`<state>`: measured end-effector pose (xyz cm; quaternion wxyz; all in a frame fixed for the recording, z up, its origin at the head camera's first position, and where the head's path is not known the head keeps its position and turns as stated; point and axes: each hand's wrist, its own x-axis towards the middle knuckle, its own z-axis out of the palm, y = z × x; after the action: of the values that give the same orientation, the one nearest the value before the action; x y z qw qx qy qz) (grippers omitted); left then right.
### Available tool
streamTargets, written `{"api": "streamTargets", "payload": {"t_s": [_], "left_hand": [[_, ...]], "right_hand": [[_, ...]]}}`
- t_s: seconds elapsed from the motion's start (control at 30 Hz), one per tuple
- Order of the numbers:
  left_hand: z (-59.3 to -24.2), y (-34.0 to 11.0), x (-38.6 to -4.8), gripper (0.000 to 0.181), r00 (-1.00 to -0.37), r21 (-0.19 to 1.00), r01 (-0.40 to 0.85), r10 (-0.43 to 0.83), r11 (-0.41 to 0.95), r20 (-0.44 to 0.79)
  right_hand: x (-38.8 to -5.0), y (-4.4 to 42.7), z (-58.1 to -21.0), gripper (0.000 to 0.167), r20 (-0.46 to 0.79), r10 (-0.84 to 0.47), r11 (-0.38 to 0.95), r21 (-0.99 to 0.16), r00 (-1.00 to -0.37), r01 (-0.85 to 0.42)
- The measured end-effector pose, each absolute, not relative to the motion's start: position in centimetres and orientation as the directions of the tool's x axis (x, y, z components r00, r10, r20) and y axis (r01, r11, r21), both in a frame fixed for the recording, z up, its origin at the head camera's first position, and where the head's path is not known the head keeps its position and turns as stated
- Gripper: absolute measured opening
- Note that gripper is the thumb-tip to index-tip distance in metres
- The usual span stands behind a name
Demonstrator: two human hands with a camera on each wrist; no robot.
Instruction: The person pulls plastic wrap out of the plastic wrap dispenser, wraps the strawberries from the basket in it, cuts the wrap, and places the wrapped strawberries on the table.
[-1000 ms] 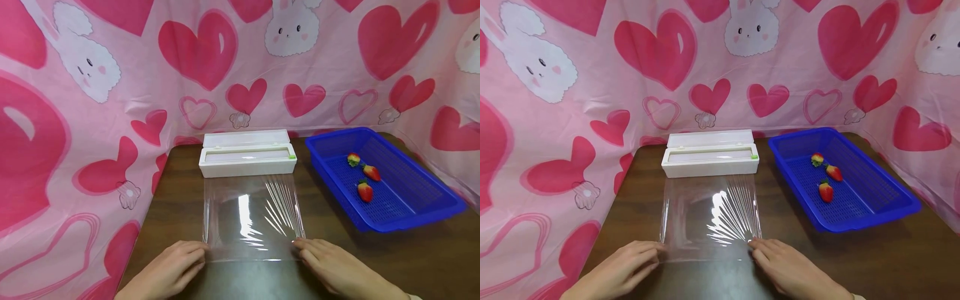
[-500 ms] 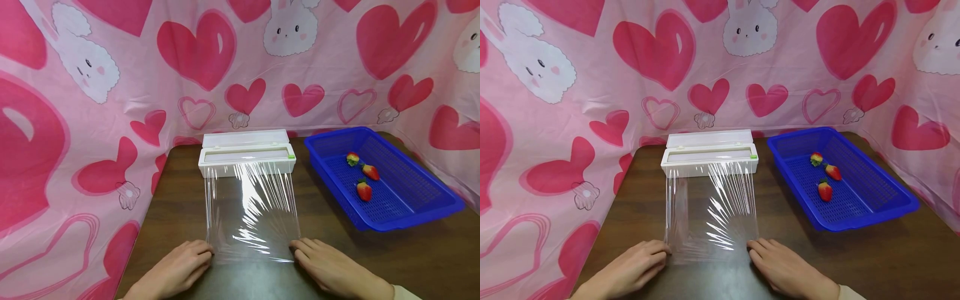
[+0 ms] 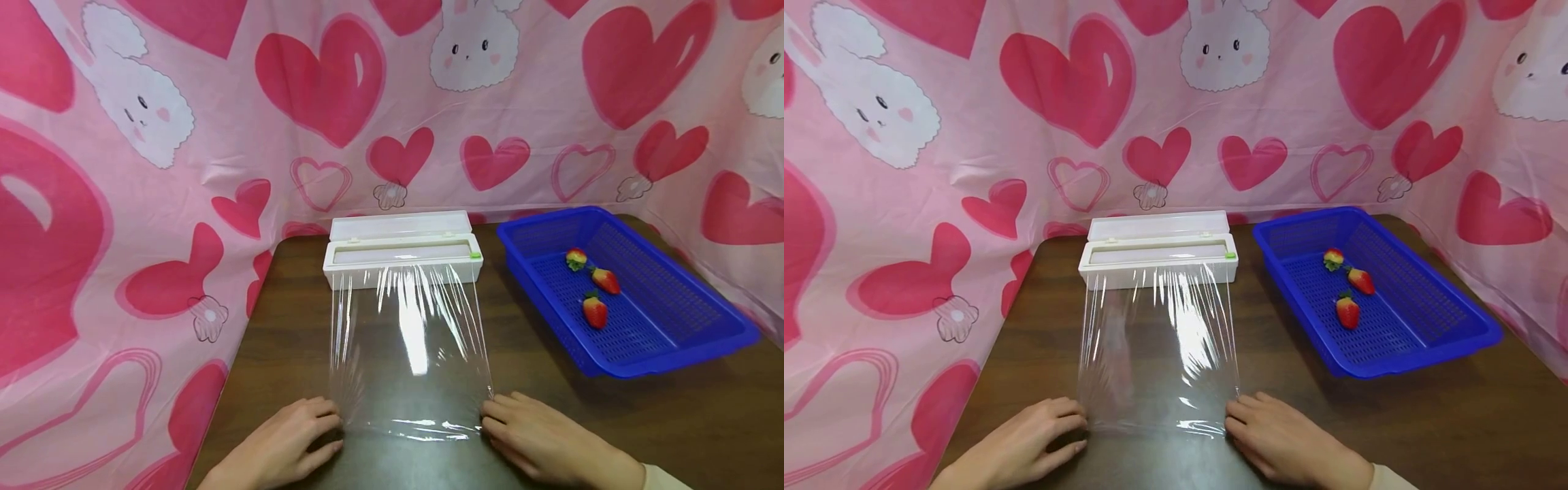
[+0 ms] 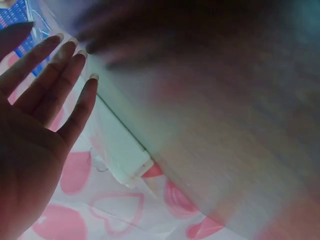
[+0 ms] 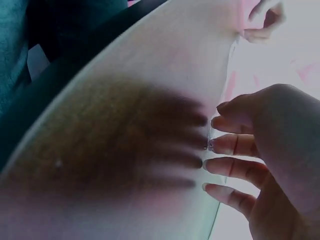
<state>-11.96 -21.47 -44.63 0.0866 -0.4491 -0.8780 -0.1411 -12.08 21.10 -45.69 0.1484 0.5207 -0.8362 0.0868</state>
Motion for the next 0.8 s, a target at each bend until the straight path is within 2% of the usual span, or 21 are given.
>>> {"api": "streamTargets", "payload": {"t_s": [0.2, 0.3, 0.43, 0.6, 0.7, 0.8], "left_hand": [[-44.7, -22.2, -11.6, 0.018, -0.573, 0.204, 0.819, 0.761, 0.536, 0.303], [-44.7, -22.4, -11.3, 0.022, -0.594, 0.213, 0.805, 0.747, 0.554, 0.299], [-44.7, -22.5, -11.1, 0.024, -0.619, 0.216, 0.785, 0.735, 0.580, 0.278], [-44.8, -22.3, -10.9, 0.021, -0.614, 0.196, 0.789, 0.737, 0.582, 0.282], [-44.9, -22.2, -10.8, 0.018, -0.607, 0.196, 0.794, 0.740, 0.575, 0.291], [-44.9, -22.2, -10.8, 0.016, -0.610, 0.208, 0.792, 0.740, 0.574, 0.282]], "right_hand": [[-11.7, 21.6, -46.1, 0.019, 0.360, -0.809, 0.495, -0.011, -0.465, -0.869], [-11.7, 21.6, -46.2, 0.026, 0.368, -0.794, 0.522, 0.004, -0.484, -0.853], [-11.9, 21.4, -45.9, 0.024, 0.384, -0.792, 0.521, 0.023, -0.474, -0.853], [-12.4, 20.9, -45.4, 0.017, 0.429, -0.783, 0.503, 0.010, -0.450, -0.864], [-12.4, 20.7, -45.4, 0.027, 0.417, -0.787, 0.498, -0.007, -0.455, -0.867], [-12.1, 20.8, -45.4, 0.026, 0.387, -0.802, 0.488, -0.016, -0.455, -0.873]]}}
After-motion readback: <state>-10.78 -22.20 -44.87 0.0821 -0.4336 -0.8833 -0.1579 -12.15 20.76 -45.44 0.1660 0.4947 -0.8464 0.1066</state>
